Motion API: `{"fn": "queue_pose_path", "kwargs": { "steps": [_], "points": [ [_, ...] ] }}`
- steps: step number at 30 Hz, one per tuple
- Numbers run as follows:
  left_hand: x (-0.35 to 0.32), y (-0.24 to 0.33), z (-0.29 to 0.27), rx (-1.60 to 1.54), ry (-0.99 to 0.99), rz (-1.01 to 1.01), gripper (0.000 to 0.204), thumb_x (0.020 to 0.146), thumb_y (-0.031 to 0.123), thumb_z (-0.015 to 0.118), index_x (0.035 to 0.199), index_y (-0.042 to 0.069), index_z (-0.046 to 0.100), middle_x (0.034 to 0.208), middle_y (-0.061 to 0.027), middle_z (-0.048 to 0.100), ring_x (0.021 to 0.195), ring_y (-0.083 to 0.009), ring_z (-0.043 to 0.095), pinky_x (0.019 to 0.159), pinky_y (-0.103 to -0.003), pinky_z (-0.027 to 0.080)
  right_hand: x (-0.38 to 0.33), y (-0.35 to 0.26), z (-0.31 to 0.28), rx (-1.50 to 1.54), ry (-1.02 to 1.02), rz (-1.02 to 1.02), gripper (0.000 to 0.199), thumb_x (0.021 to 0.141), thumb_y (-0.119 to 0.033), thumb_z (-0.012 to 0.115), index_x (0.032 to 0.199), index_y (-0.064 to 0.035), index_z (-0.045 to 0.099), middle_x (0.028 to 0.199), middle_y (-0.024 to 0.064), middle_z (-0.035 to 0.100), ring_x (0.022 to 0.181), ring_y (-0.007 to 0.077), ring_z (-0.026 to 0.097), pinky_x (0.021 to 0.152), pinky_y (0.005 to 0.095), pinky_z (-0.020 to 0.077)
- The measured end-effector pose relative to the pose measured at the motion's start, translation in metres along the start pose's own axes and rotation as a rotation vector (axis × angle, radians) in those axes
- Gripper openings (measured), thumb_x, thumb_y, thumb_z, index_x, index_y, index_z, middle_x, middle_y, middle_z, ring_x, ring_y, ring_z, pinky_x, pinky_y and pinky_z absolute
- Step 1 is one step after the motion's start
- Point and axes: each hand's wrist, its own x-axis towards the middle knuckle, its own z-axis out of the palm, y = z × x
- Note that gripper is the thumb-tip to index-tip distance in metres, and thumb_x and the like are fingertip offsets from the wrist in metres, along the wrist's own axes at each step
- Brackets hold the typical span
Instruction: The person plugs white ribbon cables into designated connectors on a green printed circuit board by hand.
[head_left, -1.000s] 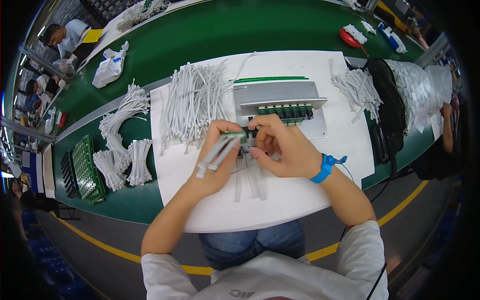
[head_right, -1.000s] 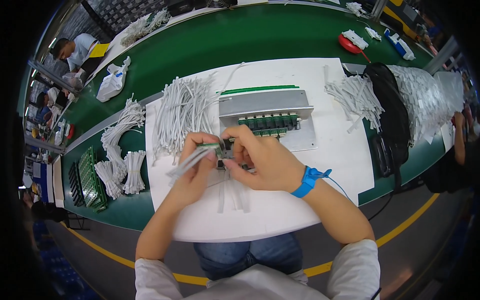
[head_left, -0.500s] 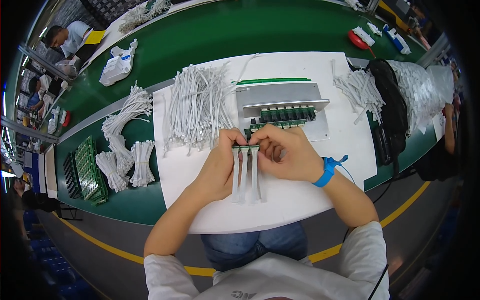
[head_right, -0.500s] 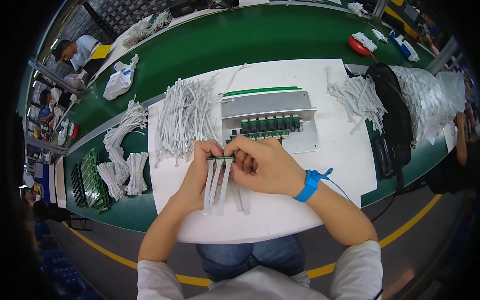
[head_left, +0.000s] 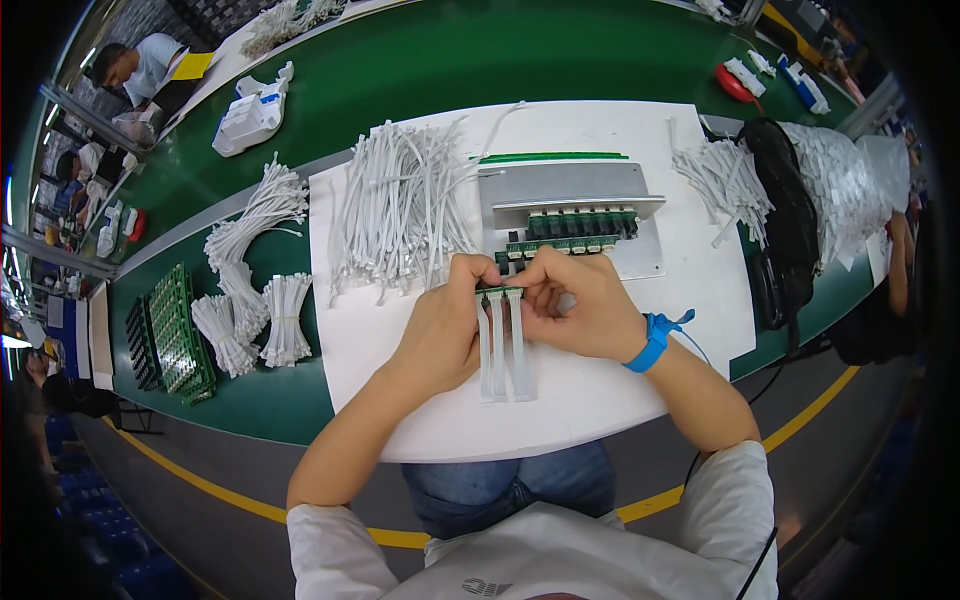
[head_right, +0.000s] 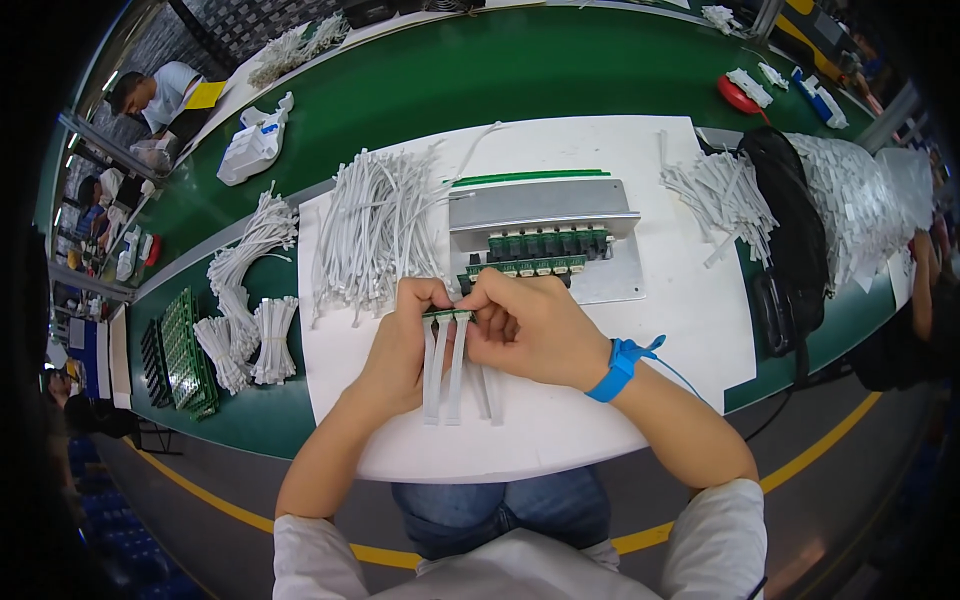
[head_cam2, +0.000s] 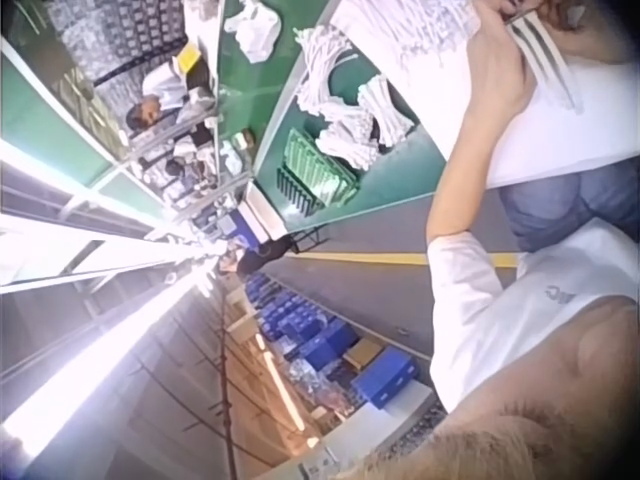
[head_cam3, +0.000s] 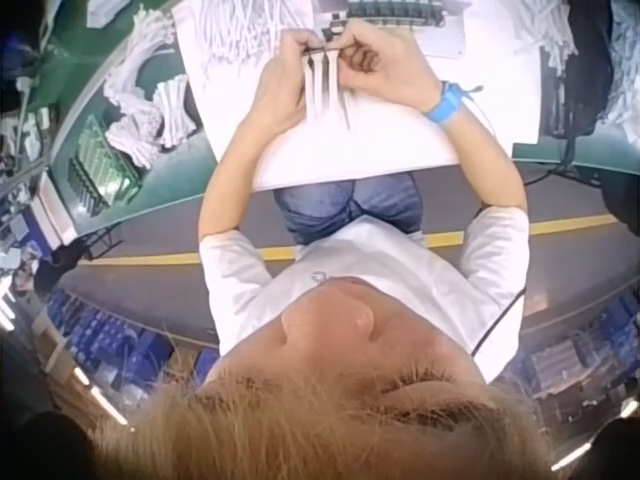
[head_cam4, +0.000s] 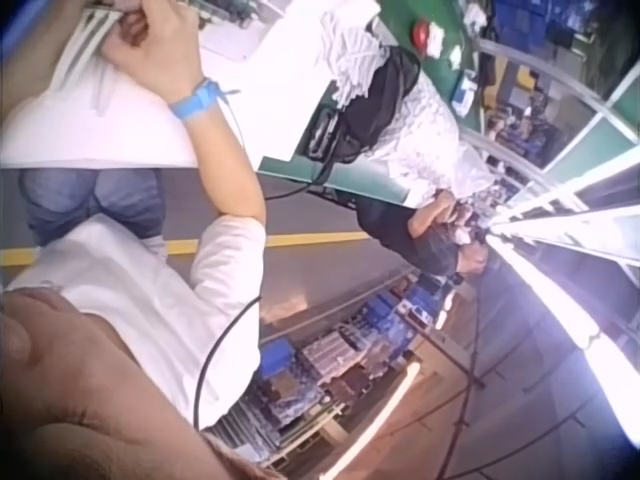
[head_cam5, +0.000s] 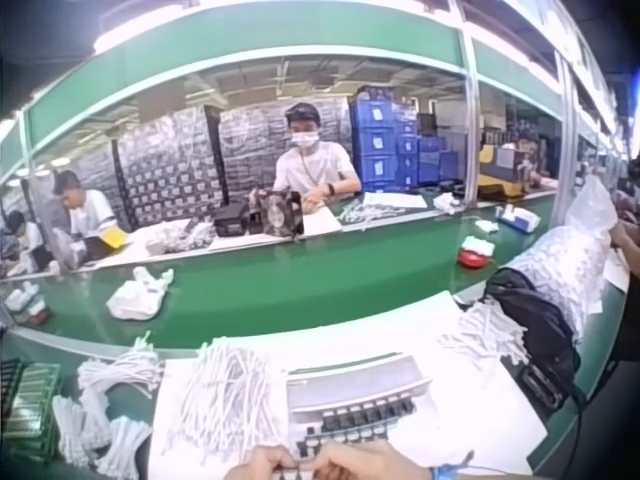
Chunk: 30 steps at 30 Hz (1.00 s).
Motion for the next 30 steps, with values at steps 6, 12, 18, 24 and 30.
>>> {"fn": "queue_pose_path", "kwargs": {
  "steps": [6,12,18,24,30],
  "points": [
    [-0.002,-0.003,0.002,0.108,-0.041,-0.084,0.038,0.081,0.003,0.06,0.109,0.003,0.035,0.088,-0.0199,0.057,0.072,-0.0402,0.06,0.061,-0.043,0.046,-0.003,0.004,0.005,-0.069,0.056,-0.078,0.017,0.074,0.0,0.069,0.087,-0.0017,0.057,0.061,0.0026,0.057,0.051,0.009,0.057,0.048,0.0221,0.0472],
    [-0.001,-0.004,0.001,-0.165,0.07,-0.119,0.034,0.081,-0.003,0.048,0.11,0.004,0.032,0.084,-0.0151,0.05,0.069,-0.0274,0.054,0.065,-0.035,0.044,0.002,-0.005,0.002,-0.113,0.088,-0.123,0.018,0.073,-0.001,0.068,0.086,-0.0023,0.057,0.058,0.0033,0.056,0.048,0.0128,0.057,0.047,0.0251,0.0469],
    [0.002,-0.01,-0.012,-0.486,0.136,-0.227,0.025,0.087,-0.001,0.035,0.111,0.004,0.032,0.097,-0.0071,0.04,0.085,-0.0138,0.041,0.078,-0.025,0.039,0.006,0.0,-0.009,-0.216,-0.023,-0.299,0.021,0.073,-0.002,0.065,0.092,-0.0047,0.058,0.064,0.0059,0.056,0.052,0.0171,0.057,0.048,0.0277,0.0456],
    [0.0,-0.003,0.002,-0.676,0.049,-0.3,0.031,0.084,-0.008,0.038,0.111,0.005,0.03,0.104,-0.0088,0.038,0.091,-0.0149,0.041,0.086,-0.025,0.038,0.002,-0.006,-0.005,-0.058,-0.009,-0.105,0.034,0.077,-0.003,0.065,0.109,-0.0064,0.053,0.066,0.0054,0.056,0.052,0.0158,0.055,0.049,0.0272,0.0453],
    [0.0,-0.001,0.004,-0.461,0.01,-0.06,0.028,0.088,0.0,0.046,0.11,0.003,0.028,0.105,-0.0143,0.041,0.09,-0.02,0.046,0.086,-0.03,0.04,-0.001,0.001,0.009,0.035,0.003,-0.031,0.032,0.079,-0.004,0.068,0.107,-0.005,0.052,0.066,0.0038,0.058,0.05,0.0124,0.057,0.048,0.024,0.0455]
  ]
}}
